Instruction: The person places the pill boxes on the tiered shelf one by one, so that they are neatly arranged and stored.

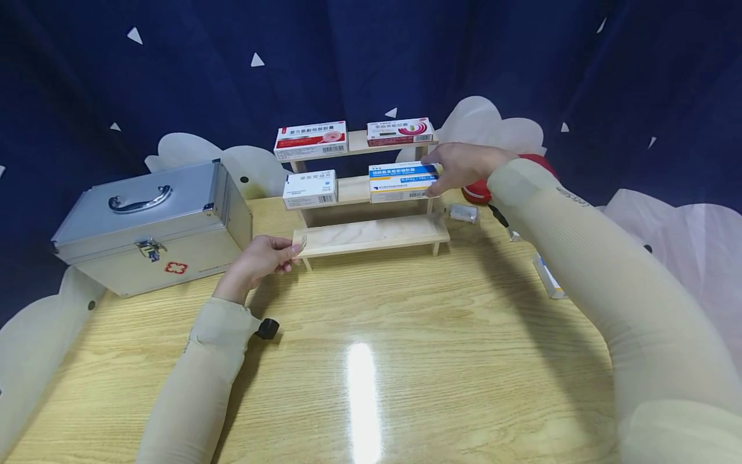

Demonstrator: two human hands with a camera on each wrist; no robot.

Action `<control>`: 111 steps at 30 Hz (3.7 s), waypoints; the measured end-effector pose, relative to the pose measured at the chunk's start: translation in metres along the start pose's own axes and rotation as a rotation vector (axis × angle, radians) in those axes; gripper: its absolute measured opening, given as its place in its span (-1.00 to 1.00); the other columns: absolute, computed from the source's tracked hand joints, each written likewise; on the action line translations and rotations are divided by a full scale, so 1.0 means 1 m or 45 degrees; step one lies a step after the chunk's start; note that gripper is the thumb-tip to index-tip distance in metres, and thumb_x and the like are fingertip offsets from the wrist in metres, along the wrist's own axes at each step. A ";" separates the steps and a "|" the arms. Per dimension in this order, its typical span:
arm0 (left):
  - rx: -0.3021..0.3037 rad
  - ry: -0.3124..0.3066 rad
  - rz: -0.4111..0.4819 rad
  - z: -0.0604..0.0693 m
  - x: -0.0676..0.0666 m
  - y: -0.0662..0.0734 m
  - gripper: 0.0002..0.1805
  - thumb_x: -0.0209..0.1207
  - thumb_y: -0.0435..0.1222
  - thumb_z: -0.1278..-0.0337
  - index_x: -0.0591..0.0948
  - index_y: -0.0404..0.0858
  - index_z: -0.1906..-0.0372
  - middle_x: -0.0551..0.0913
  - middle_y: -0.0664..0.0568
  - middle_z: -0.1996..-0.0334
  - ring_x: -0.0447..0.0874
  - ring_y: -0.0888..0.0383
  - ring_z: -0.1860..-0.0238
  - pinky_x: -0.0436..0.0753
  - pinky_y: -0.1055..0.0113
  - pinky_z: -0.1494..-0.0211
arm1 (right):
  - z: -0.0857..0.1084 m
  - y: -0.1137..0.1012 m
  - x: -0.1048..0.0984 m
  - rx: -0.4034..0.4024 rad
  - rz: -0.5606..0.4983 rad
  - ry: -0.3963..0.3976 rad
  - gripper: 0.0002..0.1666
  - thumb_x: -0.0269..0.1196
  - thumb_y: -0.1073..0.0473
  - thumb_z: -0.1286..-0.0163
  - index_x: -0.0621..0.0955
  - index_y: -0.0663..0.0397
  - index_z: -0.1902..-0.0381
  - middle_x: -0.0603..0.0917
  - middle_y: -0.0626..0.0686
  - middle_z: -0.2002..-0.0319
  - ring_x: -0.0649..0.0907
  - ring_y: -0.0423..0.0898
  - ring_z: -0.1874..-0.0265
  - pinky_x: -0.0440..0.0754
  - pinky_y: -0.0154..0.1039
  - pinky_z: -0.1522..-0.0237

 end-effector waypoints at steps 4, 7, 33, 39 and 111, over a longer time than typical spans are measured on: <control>-0.002 -0.005 0.000 -0.001 0.001 0.000 -0.67 0.13 -0.19 -0.44 0.60 -0.37 -0.06 0.69 -0.15 0.24 0.52 0.20 0.43 0.54 0.44 0.36 | 0.004 0.001 0.000 0.009 -0.007 -0.006 0.09 0.35 -0.22 -0.29 0.11 0.08 -0.56 0.09 0.32 -0.48 0.24 0.27 -0.31 0.13 0.33 -0.34; -0.007 -0.007 0.001 0.000 0.001 0.000 -0.66 0.13 -0.19 -0.44 0.59 -0.37 -0.08 0.68 -0.18 0.21 0.53 0.19 0.42 0.54 0.43 0.35 | 0.011 0.002 -0.003 0.009 0.008 -0.001 0.10 0.36 -0.23 -0.28 0.11 0.06 -0.56 0.07 0.32 -0.49 0.20 0.31 -0.34 0.16 0.36 -0.32; -0.018 -0.028 0.008 0.000 0.000 0.000 -0.61 0.12 -0.18 -0.45 0.54 -0.39 -0.14 0.66 -0.18 0.18 0.53 0.17 0.38 0.55 0.43 0.31 | 0.164 0.073 0.023 0.044 0.152 0.217 0.01 0.43 -0.08 -0.25 0.24 0.19 -0.49 0.18 0.44 -0.40 0.29 0.43 -0.25 0.38 0.42 -0.10; -0.013 -0.037 0.002 0.000 -0.001 0.000 -0.59 0.10 -0.19 -0.46 0.52 -0.42 -0.17 0.65 -0.21 0.13 0.53 0.18 0.39 0.56 0.45 0.32 | 0.179 0.107 0.056 0.121 0.078 0.199 -0.04 0.47 -0.01 -0.21 0.31 0.21 -0.45 0.27 0.41 -0.35 0.38 0.38 -0.19 0.46 0.39 0.00; -0.014 -0.028 0.007 0.002 -0.001 0.000 -0.61 0.11 -0.19 -0.45 0.55 -0.40 -0.15 0.66 -0.18 0.16 0.53 0.17 0.39 0.56 0.44 0.32 | 0.199 0.189 0.146 0.312 0.061 0.186 0.33 0.59 -0.28 0.14 0.27 0.43 -0.36 0.37 0.52 -0.01 0.48 0.19 0.21 0.50 0.12 0.20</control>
Point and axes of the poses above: each hand's wrist, its own z-axis away from the middle knuckle, its own x-axis out of the palm, y = z × x, the point moved 1 cm from there along -z, towards the middle knuckle
